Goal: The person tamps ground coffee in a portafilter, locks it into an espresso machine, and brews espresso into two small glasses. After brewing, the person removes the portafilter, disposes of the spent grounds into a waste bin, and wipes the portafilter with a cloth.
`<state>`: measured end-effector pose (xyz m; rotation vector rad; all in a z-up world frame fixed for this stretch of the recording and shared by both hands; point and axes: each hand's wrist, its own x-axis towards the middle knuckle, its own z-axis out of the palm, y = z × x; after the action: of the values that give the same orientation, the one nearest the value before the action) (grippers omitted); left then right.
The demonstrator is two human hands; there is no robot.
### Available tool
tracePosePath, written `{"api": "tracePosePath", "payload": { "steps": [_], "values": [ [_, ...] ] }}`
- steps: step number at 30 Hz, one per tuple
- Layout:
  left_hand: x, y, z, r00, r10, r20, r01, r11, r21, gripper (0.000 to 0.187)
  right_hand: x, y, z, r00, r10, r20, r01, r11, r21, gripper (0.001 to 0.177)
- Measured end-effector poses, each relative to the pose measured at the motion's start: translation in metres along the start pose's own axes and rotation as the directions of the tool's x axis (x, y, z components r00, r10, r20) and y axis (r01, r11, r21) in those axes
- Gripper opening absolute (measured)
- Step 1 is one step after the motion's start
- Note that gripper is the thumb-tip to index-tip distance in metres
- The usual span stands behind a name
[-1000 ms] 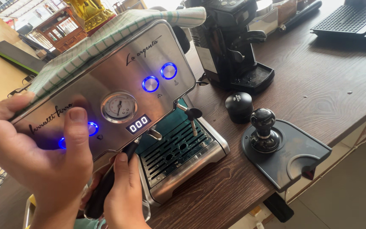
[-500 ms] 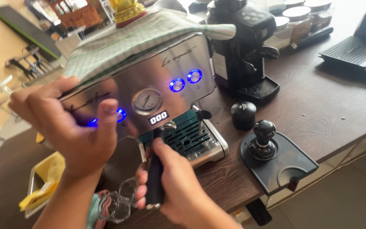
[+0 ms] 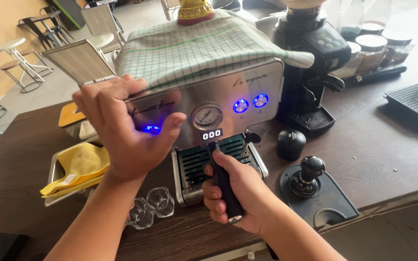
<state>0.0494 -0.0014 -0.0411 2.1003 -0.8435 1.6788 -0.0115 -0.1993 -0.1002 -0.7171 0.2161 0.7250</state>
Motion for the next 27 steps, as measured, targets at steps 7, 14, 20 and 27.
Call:
{"api": "tracePosePath", "payload": {
  "steps": [7,14,20,27],
  "values": [
    [0.003,-0.002,0.001,1.0,0.005,-0.019,-0.005,1.0,-0.008,0.067,-0.001,-0.002,0.0,1.0,-0.017,0.021,0.018,1.0,-0.009,0.038],
    [0.018,-0.002,-0.004,1.0,-0.004,-0.029,0.005,1.0,0.005,0.068,-0.003,-0.003,0.007,1.0,0.026,0.007,-0.027,0.998,0.059,0.039],
    [0.024,-0.002,-0.014,0.999,-0.036,-0.022,0.035,0.998,-0.044,0.062,-0.005,-0.005,0.018,0.995,-0.019,-0.095,0.013,0.998,-0.065,0.04],
    [0.031,-0.002,-0.015,0.998,-0.032,-0.054,0.029,0.998,-0.058,0.06,-0.008,-0.01,0.022,0.995,-0.011,-0.095,0.0,0.993,-0.114,0.041]
  ]
}}
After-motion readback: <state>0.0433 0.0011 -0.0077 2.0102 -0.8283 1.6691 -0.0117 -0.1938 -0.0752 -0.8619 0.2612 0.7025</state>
